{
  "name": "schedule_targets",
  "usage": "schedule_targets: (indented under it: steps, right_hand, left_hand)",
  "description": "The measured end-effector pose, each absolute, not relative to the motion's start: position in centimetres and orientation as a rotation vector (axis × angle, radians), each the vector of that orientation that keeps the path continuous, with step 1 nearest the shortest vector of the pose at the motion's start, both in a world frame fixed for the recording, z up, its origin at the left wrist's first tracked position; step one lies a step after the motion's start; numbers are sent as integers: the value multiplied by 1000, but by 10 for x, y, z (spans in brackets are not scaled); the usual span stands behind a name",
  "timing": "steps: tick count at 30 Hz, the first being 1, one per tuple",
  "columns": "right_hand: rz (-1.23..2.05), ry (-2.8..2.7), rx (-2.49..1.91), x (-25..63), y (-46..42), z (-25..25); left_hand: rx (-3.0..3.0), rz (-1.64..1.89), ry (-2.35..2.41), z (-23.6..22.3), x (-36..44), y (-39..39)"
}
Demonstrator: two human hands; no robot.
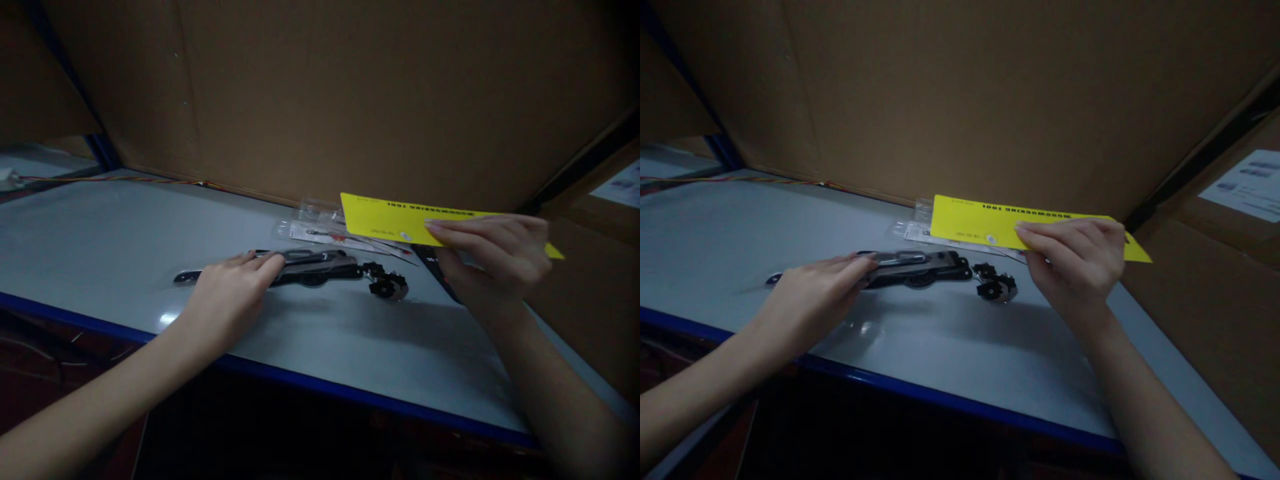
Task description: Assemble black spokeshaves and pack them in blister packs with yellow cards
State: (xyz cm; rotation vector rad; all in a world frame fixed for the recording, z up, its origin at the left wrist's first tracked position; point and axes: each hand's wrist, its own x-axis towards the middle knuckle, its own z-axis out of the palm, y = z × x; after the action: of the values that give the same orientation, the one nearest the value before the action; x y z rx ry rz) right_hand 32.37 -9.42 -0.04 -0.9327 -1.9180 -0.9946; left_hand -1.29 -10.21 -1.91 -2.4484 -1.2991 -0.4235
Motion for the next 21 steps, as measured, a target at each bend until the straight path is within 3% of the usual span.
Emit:
schedule_targets:
  steps: [7, 21]
  right_hand:
    - [-836, -2334, -816, 315, -90, -13]
    - [-775, -2295, -978, 340, -120, -52]
  left_hand:
    - [-2469, -501, -1075, -54, -32, -113]
    - [-2520, -436, -1049, -60, -29, -110]
